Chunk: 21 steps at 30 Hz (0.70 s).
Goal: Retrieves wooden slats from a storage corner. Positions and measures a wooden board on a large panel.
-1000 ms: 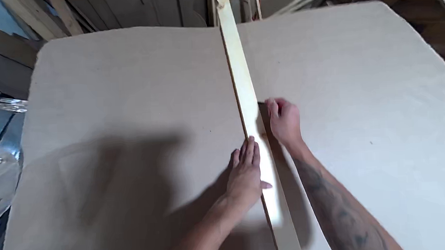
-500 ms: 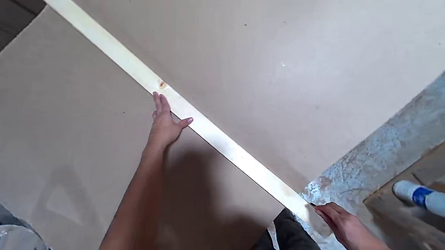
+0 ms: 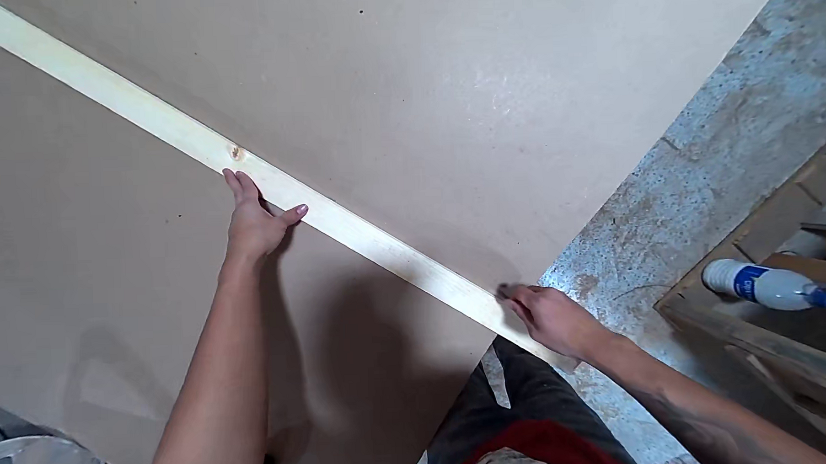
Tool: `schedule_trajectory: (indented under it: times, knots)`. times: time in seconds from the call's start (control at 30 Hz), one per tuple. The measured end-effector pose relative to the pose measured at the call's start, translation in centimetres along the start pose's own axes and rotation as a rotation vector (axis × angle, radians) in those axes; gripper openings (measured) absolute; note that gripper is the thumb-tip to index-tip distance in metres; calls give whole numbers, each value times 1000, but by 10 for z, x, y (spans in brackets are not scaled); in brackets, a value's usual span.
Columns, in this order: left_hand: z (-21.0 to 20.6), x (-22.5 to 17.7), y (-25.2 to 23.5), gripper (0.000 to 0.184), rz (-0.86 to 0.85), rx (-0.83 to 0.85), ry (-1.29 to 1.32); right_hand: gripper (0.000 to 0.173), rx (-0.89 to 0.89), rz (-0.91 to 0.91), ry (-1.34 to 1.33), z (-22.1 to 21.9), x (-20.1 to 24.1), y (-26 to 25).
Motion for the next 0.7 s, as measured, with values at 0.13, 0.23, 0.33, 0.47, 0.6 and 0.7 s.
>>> schedule_trajectory:
  times: [0.13,0.23,0.33,0.47,0.6,0.7]
  knots:
    - [0,-3,3,134,4,0,20,35,-70,109,46,19,33,-35]
    - [4,-5,3,134,0,-8,31,37,19,111,62,17,33,-38]
    - [4,-3,0,136,9,-16,59,44,19,126,83,18,38,-48]
    - [-2,-1,1,135,2,-31,137,35,-133,274,38,63,115,-129]
    - [-3,1,-2,134,-56,-104,144,34,-307,512,-28,123,229,-263]
    - [-3,-4,-1,131,8,-45,93,30,-402,615,-114,165,310,-345]
Point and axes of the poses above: each hand's wrist, its own y-axis away from the middle knuckle, its own z-axis out of the back of the hand, x = y × z, the point moved 9 cm from there along -y, towards the middle knuckle, and after that the axes turned 4 degrees about z, right-handed, at the moved point
